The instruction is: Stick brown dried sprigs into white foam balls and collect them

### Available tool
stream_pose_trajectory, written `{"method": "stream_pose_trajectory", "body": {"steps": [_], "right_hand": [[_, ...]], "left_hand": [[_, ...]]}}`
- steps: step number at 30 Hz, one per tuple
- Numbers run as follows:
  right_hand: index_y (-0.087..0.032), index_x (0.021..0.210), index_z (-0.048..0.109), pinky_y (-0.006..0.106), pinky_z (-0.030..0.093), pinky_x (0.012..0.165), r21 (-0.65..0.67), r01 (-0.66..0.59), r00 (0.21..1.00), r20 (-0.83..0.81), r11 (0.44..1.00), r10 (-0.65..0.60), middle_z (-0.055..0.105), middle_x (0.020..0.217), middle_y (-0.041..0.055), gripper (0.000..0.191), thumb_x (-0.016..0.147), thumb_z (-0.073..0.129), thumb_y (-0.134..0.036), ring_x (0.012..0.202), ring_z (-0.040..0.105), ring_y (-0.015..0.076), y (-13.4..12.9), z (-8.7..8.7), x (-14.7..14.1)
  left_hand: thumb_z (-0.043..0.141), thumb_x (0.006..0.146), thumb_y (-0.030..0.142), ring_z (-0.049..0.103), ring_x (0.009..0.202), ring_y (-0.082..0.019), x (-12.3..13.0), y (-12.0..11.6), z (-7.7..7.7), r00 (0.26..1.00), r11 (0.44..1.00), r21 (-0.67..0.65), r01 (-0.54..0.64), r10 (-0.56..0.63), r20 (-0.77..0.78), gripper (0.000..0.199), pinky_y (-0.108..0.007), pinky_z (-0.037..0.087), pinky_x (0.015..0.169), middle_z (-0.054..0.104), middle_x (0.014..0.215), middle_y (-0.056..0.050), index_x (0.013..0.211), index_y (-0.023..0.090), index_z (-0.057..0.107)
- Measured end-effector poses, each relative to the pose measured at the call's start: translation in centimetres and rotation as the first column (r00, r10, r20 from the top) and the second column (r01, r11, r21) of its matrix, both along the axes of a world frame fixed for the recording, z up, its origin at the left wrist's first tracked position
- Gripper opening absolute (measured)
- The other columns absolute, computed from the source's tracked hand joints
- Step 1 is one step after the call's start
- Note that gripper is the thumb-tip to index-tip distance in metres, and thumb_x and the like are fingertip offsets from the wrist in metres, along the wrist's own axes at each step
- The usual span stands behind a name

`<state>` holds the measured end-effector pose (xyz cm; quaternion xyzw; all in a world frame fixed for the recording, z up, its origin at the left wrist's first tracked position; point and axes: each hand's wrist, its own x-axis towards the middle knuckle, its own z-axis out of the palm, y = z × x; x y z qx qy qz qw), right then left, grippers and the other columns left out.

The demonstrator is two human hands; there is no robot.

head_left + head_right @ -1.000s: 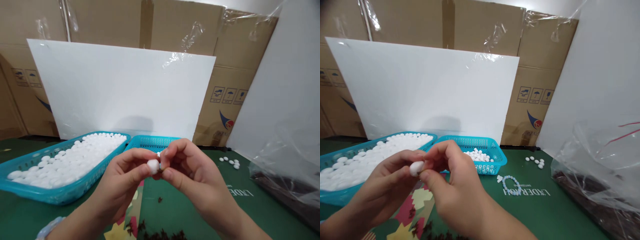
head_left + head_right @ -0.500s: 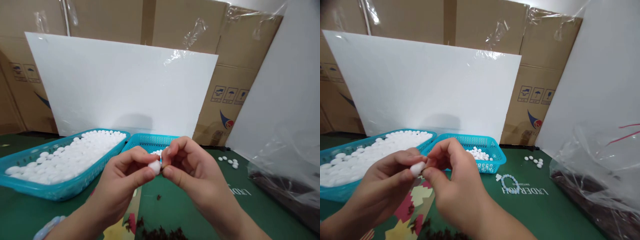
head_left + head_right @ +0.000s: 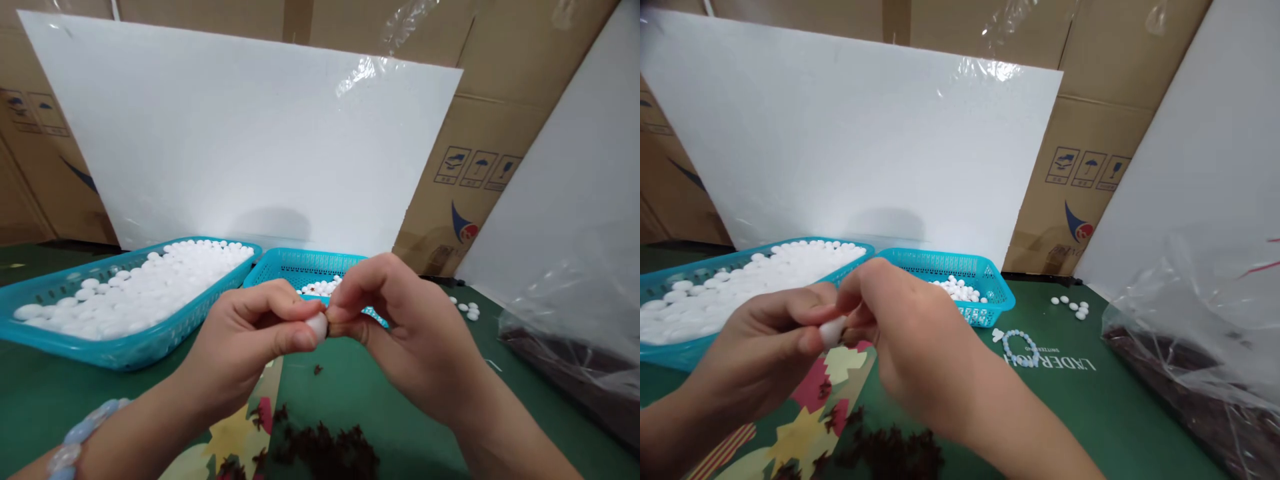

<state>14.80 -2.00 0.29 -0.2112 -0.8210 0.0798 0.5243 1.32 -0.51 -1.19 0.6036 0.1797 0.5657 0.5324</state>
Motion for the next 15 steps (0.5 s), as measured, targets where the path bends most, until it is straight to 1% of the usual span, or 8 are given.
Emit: {"method": "stream_pose_trajectory", "body": {"steps": [2, 4, 7, 10, 13, 15], "right_hand": [[-0.018, 0.065, 0.039, 0.008, 0.039, 0.044, 0.088, 0.049, 0.997, 0.05, 0.995, -0.053, 0.049, 0.059, -0.0056, 0.02, 0.063, 0.046, 0.0, 0.052, 0.048, 0.0031, 0.11, 0.03, 0.14], [-0.017, 0.063, 0.039, 0.007, 0.037, 0.042, 0.181, 0.11, 0.989, 0.08, 0.977, -0.126, 0.048, 0.057, -0.0056, 0.016, 0.064, 0.047, -0.003, 0.05, 0.047, 0.0022, 0.19, 0.07, 0.11], [-0.015, 0.059, 0.039, 0.006, 0.036, 0.042, 0.269, 0.169, 0.978, 0.074, 0.948, -0.196, 0.047, 0.054, -0.0056, 0.015, 0.064, 0.049, -0.004, 0.048, 0.046, 0.0008, 0.25, 0.09, -0.09], [-0.014, 0.058, 0.038, 0.004, 0.036, 0.041, 0.303, 0.2, 0.971, 0.068, 0.932, -0.23, 0.048, 0.053, -0.0057, 0.015, 0.064, 0.048, -0.005, 0.047, 0.047, 0.0, 0.33, 0.04, -0.17], [-0.015, 0.059, 0.039, 0.006, 0.034, 0.035, 0.315, 0.244, 0.957, 0.078, 0.917, -0.281, 0.049, 0.052, -0.0059, 0.014, 0.065, 0.048, -0.006, 0.044, 0.047, 0.0013, 0.56, -0.06, -0.08], [-0.016, 0.061, 0.039, 0.006, 0.035, 0.035, 0.277, 0.23, 0.964, 0.068, 0.933, -0.258, 0.05, 0.052, -0.0061, 0.015, 0.064, 0.049, -0.005, 0.045, 0.049, 0.0023, 0.73, -0.12, -0.05]], "left_hand": [[0.059, 0.05, 0.004, 0.05, 0.049, -0.006, 0.12, 0.0, 0.0, 1.0, 1.0, -0.015, -0.006, 0.006, 0.004, 0.018, -0.013, 0.043, 0.046, 0.054, 0.049, 0.006, 0.049, 0.022, 0.061], [0.059, 0.05, 0.006, 0.05, 0.048, -0.006, 0.19, 0.01, -0.03, 1.0, 0.999, -0.033, -0.011, 0.011, 0.007, 0.015, -0.014, 0.042, 0.045, 0.054, 0.048, 0.006, 0.049, 0.022, 0.06], [0.061, 0.05, 0.01, 0.049, 0.047, -0.006, 0.15, 0.14, -0.19, 1.0, 0.999, -0.053, -0.003, 0.003, 0.016, 0.011, -0.015, 0.042, 0.046, 0.053, 0.047, 0.006, 0.048, 0.021, 0.06], [0.061, 0.051, 0.011, 0.05, 0.048, -0.006, 0.08, 0.45, -0.43, 1.0, 0.999, -0.044, 0.011, -0.011, 0.007, 0.01, -0.015, 0.043, 0.047, 0.053, 0.049, 0.006, 0.049, 0.021, 0.06], [0.062, 0.05, 0.009, 0.051, 0.05, -0.005, 0.08, 0.77, -0.49, 0.999, 0.999, -0.029, 0.031, -0.032, -0.015, 0.011, -0.012, 0.042, 0.048, 0.054, 0.05, 0.006, 0.049, 0.019, 0.06], [0.063, 0.049, 0.009, 0.052, 0.051, -0.004, 0.1, 0.86, -0.36, 0.998, 0.997, -0.048, 0.061, -0.062, -0.018, 0.01, -0.01, 0.043, 0.049, 0.056, 0.05, 0.006, 0.049, 0.019, 0.06]]}}
